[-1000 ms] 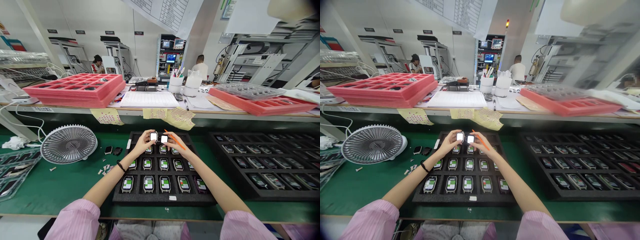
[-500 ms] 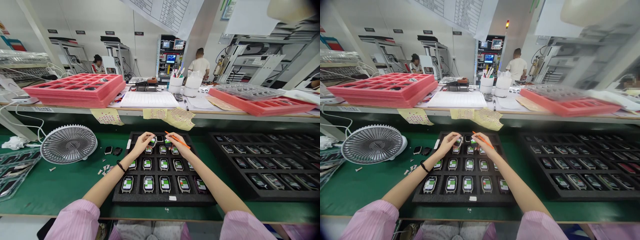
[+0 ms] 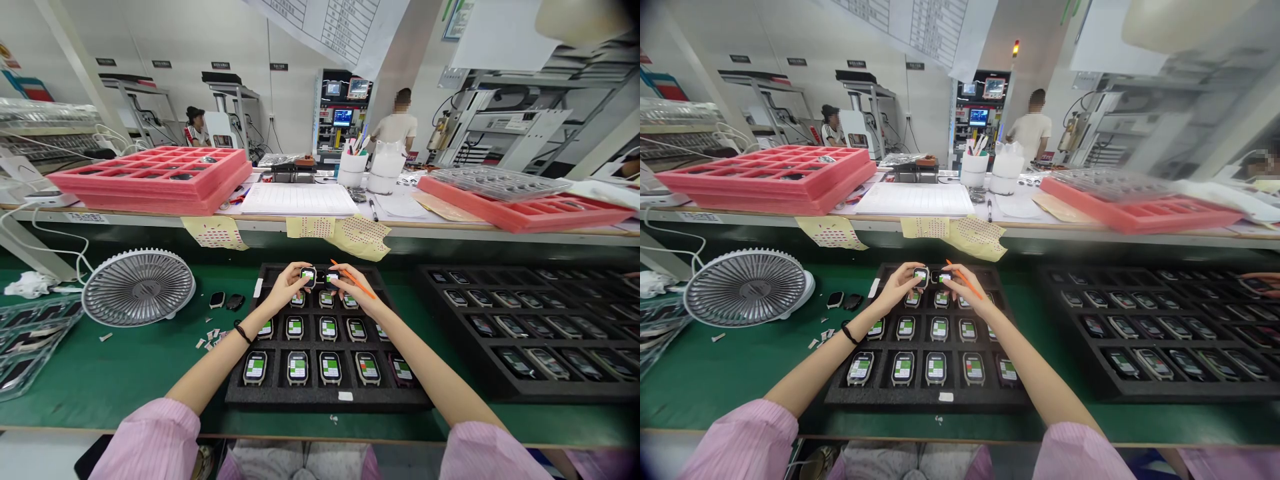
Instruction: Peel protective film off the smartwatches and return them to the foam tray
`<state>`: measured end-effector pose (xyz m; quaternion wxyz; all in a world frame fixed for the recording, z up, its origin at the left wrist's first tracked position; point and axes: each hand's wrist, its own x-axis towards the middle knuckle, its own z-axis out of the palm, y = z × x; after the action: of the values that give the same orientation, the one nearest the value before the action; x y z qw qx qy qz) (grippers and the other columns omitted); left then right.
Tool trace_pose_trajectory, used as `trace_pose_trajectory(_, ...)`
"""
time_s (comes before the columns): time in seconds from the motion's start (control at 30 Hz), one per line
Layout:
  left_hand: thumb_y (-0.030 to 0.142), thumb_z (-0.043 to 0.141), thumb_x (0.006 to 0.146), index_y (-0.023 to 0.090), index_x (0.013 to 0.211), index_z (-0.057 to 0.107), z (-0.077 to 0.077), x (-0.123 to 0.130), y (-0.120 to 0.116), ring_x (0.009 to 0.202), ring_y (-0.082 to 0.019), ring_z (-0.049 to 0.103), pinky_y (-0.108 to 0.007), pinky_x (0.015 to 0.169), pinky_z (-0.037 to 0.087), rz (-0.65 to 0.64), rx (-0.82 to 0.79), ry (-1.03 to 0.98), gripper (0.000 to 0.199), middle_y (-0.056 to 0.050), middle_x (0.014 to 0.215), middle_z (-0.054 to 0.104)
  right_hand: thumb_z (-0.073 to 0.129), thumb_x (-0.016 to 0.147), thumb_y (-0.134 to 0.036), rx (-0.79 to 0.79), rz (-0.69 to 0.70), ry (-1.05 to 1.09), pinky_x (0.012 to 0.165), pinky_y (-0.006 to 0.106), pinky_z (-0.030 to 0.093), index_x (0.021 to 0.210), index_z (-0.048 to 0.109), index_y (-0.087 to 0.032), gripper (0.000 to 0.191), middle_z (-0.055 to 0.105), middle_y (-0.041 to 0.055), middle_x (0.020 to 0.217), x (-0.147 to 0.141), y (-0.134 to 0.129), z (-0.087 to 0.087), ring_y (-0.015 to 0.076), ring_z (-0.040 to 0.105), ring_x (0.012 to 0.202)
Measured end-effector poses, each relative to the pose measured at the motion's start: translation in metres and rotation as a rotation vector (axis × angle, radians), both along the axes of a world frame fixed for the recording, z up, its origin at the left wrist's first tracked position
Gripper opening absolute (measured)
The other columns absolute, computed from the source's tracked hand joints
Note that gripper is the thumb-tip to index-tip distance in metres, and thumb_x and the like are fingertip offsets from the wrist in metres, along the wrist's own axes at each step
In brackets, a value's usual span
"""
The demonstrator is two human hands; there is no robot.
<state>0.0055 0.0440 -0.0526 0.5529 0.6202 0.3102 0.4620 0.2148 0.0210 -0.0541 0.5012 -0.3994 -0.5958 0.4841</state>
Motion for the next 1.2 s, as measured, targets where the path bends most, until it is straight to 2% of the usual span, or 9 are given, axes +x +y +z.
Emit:
trace_pose_trajectory(0.1,0.043,0.064,0.078,0.016,0.105,0.056,0.001,0.0,0.001,0.056,-0.013,0.063,-0.017,0.037,0.041,0.014,-0.009,0.014,0.039,-0.005,0.09,0.066,0.066,0.079,-0.041,-0.02,-0.022,-0.019,0.045,0.024,0.045,0.097,0.062,-0.024,0.025,0.062,0.0022,0.088,0.0,0.001,0.0,0.0124,0.062,0.053)
trace_pose_trajectory(0.27,0.044,0.059,0.081,0.015,0.094,0.061,0.001,-0.001,0.002,0.045,-0.011,0.059,-0.018,0.034,0.037,0.087,-0.011,0.048,0.032,-0.002,0.072,0.065,0.062,0.081,-0.045,-0.053,-0.051,-0.029,0.043,0.025,0.044,0.093,0.063,-0.023,0.025,0.058,-0.0004,0.067,0.001,0.004,-0.004,0.0146,0.061,0.05)
trace_pose_trajectory(0.33,0.042,0.059,0.081,0.015,0.095,0.061,0.001,-0.001,0.002,0.046,-0.011,0.059,-0.018,0.034,0.036,0.079,-0.008,0.059,0.03,-0.002,0.071,0.064,0.062,0.082,-0.044,-0.051,-0.041,-0.039,0.043,0.024,0.044,0.094,0.063,-0.024,0.024,0.058,0.0,0.07,0.001,0.005,-0.005,0.0144,0.062,0.051)
trace_pose_trajectory(0.53,0.034,0.059,0.081,0.017,0.113,0.055,-0.002,-0.001,0.002,0.065,-0.015,0.066,-0.018,0.041,0.043,0.016,0.0,0.047,0.036,-0.008,0.098,0.066,0.063,0.08,-0.041,-0.028,0.051,-0.035,0.046,0.023,0.048,0.103,0.058,-0.026,0.029,0.058,0.004,0.096,0.0,0.001,-0.002,0.0142,0.064,0.065)
trace_pose_trajectory(0.63,0.03,0.062,0.079,0.018,0.121,0.05,-0.004,-0.001,0.002,0.075,-0.017,0.067,-0.018,0.043,0.044,0.0,0.007,0.032,0.046,-0.011,0.111,0.063,0.067,0.076,-0.038,-0.012,0.081,-0.031,0.048,0.024,0.049,0.108,0.054,-0.026,0.036,0.058,0.0049,0.102,0.0,0.001,-0.001,0.0149,0.064,0.068)
trace_pose_trajectory(0.73,0.029,0.065,0.077,0.019,0.123,0.049,-0.006,0.0,0.002,0.079,-0.018,0.066,-0.017,0.043,0.044,0.0,0.019,0.03,0.05,-0.012,0.114,0.062,0.072,0.072,-0.034,-0.007,0.087,-0.028,0.049,0.024,0.047,0.111,0.053,-0.026,0.044,0.059,0.0054,0.101,0.0,0.001,0.0,0.0152,0.064,0.067)
trace_pose_trajectory(0.83,0.032,0.066,0.077,0.017,0.118,0.052,-0.005,0.0,0.001,0.073,-0.017,0.067,-0.017,0.043,0.044,0.015,0.013,0.042,0.046,-0.011,0.107,0.064,0.072,0.072,-0.034,-0.017,0.057,-0.032,0.049,0.025,0.047,0.108,0.055,-0.025,0.041,0.061,0.004,0.095,0.0,0.0,0.001,0.0138,0.062,0.061)
trace_pose_trajectory(1.03,0.041,0.063,0.077,0.015,0.099,0.059,0.0,-0.001,0.001,0.052,-0.012,0.061,-0.018,0.039,0.04,0.09,0.005,0.064,0.034,-0.004,0.078,0.066,0.066,0.077,-0.041,-0.046,-0.05,-0.05,0.046,0.024,0.045,0.095,0.062,-0.022,0.027,0.06,0.0011,0.08,0.0,0.0,0.003,0.0132,0.062,0.053)
trace_pose_trajectory(1.2,0.045,0.066,0.075,0.016,0.086,0.06,0.001,-0.001,0.0,0.053,-0.011,0.055,-0.018,0.04,0.041,0.127,0.015,0.102,0.032,-0.001,0.067,0.062,0.067,0.075,-0.045,-0.09,-0.112,-0.053,0.044,0.024,0.042,0.085,0.063,-0.022,0.025,0.056,-0.0005,0.076,-0.001,-0.001,0.005,0.011,0.057,0.047)
